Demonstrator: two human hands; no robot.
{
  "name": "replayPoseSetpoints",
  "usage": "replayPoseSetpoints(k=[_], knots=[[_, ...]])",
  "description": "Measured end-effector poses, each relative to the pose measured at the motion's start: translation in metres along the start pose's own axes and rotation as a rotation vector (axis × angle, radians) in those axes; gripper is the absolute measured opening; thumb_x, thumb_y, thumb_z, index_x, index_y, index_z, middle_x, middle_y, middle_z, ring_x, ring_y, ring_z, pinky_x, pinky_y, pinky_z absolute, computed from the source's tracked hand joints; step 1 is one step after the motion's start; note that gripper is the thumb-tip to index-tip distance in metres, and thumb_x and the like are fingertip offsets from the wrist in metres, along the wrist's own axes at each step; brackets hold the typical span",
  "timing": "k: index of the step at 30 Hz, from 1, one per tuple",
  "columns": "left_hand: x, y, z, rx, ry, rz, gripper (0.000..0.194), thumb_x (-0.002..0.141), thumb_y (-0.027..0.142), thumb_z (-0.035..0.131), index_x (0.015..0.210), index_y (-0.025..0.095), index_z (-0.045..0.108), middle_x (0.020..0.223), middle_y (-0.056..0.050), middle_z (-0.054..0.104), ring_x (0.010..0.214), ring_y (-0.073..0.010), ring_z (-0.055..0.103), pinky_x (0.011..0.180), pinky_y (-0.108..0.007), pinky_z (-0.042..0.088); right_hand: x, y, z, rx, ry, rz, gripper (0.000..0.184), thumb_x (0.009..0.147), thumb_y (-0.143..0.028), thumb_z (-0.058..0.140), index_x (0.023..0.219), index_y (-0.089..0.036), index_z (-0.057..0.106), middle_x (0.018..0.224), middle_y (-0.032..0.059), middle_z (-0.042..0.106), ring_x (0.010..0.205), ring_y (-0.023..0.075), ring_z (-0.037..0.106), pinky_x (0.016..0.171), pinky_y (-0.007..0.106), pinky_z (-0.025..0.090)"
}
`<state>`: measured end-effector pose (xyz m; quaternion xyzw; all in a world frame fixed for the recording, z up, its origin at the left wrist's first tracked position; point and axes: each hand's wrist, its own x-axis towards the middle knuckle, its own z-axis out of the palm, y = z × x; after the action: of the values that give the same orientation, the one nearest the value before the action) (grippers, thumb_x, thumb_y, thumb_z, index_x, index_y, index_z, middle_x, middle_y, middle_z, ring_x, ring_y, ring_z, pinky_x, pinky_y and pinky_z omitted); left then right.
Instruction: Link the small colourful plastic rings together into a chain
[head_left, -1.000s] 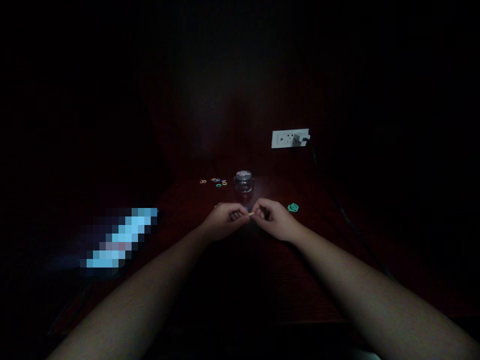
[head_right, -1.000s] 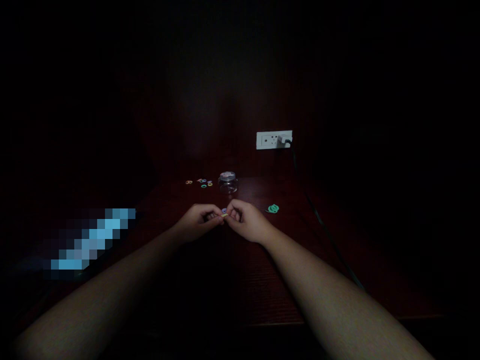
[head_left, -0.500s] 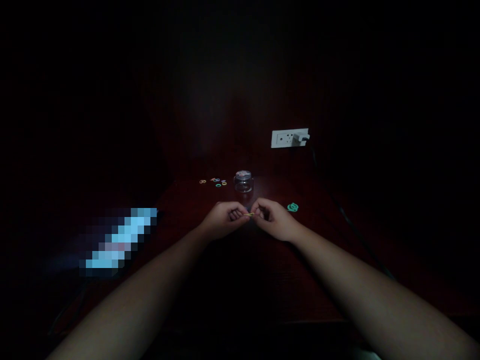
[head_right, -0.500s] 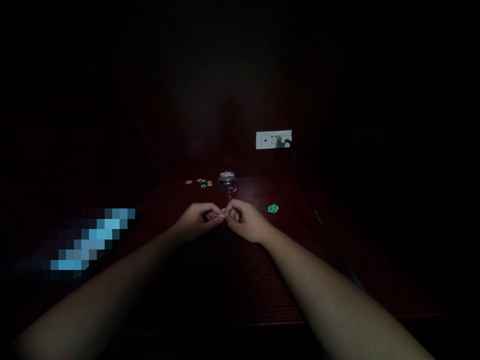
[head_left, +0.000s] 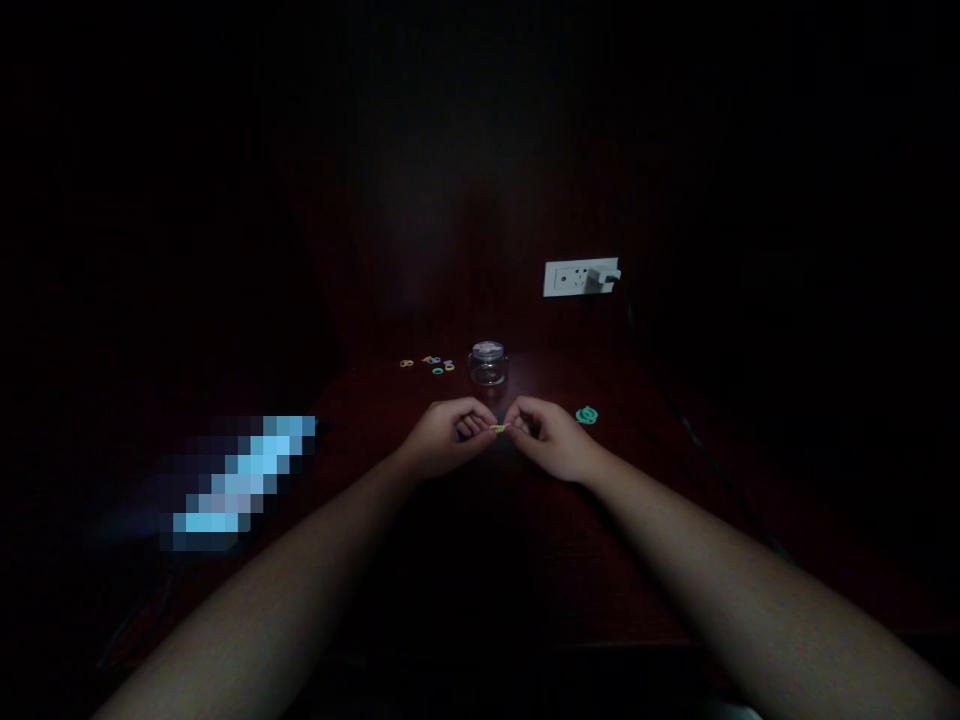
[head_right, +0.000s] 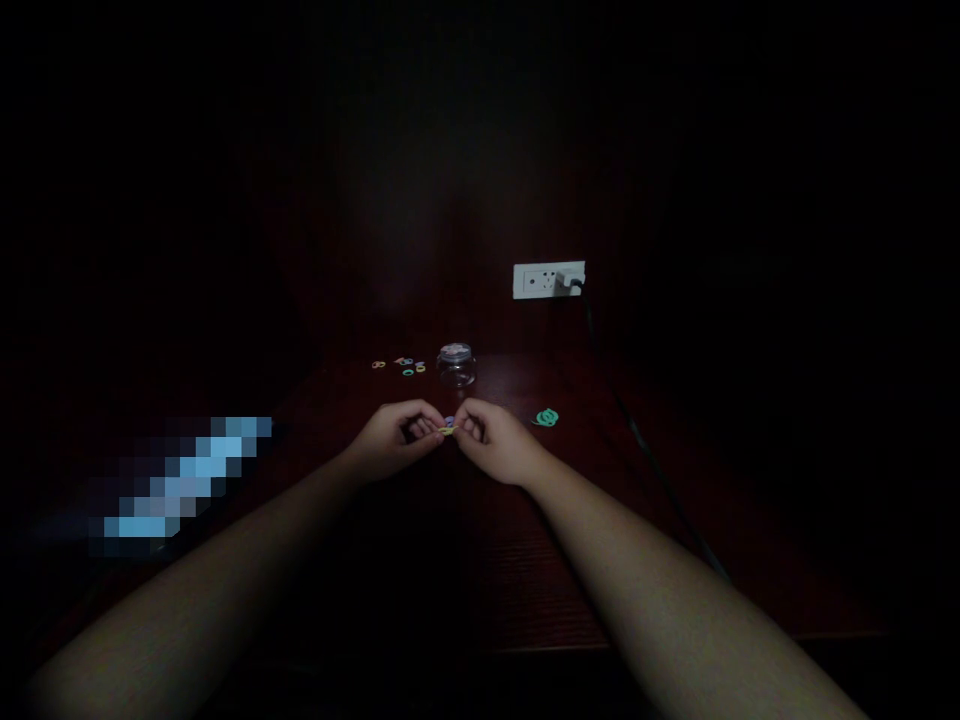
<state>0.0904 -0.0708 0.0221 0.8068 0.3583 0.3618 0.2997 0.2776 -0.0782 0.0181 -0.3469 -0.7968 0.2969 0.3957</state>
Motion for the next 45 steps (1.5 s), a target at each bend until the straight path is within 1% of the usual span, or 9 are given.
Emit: replayPoseSetpoints(k=[9,15,21,33,37,45], knots=[[0.0009,0.001,0.0002,0.012,-0.004,-0.007,0.019,0.075,0.029,0.057,0.08,0.011,0.061,0.065,-0.001,0.057,0.055,-0.0062,0.047,0.052,-0.017,0.04,-0.0004,-0.0004,-0.0002,0.013,-0.007,0.001,0.008,0.077,-0.023,0.049,0.074,-0.015,0.051,0.058,-0.0034,0.044,0.053,0.0082,0.039,0.05,0.021,0.032],[0.0009,0.0031,-0.0002,0.01,-0.036,-0.014,0.019,0.076,0.029,0.055,0.079,0.011,0.059,0.066,-0.001,0.056,0.056,-0.0061,0.046,0.052,-0.017,0.039,-0.0009,-0.0003,0.0003,0.021,-0.028,0.008,0.009,0.077,-0.024,0.05,0.075,-0.015,0.05,0.058,-0.0033,0.045,0.053,0.0081,0.039,0.049,0.02,0.031],[0.0014,0.0038,0.0003,0.014,-0.031,-0.025,0.019,0.076,0.029,0.055,0.078,0.011,0.058,0.066,-0.001,0.056,0.056,-0.0064,0.046,0.053,-0.018,0.039,-0.0001,0.0013,-0.0001,0.016,-0.049,0.012,0.008,0.077,-0.023,0.05,0.075,-0.015,0.051,0.058,-0.0028,0.045,0.054,0.0081,0.04,0.049,0.02,0.032],[0.0016,0.0,0.0026,-0.014,-0.02,-0.05,0.022,0.073,0.031,0.06,0.082,0.011,0.06,0.067,-0.002,0.059,0.058,-0.0073,0.051,0.056,-0.019,0.043,-0.0002,0.0001,-0.0001,-0.011,-0.018,0.019,0.009,0.078,-0.023,0.049,0.072,-0.015,0.051,0.058,-0.003,0.045,0.053,0.0081,0.04,0.049,0.02,0.032],[0.0012,-0.0005,0.0029,0.009,-0.043,-0.039,0.023,0.073,0.032,0.06,0.082,0.011,0.061,0.069,-0.002,0.061,0.06,-0.008,0.052,0.057,-0.02,0.043,-0.0005,0.0001,-0.0001,0.005,-0.014,0.031,0.011,0.077,-0.024,0.051,0.071,-0.015,0.05,0.058,-0.003,0.046,0.053,0.0082,0.04,0.049,0.02,0.032],[0.0005,0.0009,0.0031,0.004,-0.082,-0.087,0.021,0.072,0.032,0.06,0.077,0.012,0.06,0.063,0.0,0.057,0.055,-0.0068,0.048,0.051,-0.018,0.04,-0.0011,-0.0011,-0.0002,-0.052,0.011,0.005,0.011,0.078,-0.023,0.051,0.07,-0.015,0.051,0.059,-0.0017,0.048,0.056,0.0092,0.041,0.051,0.021,0.033]])
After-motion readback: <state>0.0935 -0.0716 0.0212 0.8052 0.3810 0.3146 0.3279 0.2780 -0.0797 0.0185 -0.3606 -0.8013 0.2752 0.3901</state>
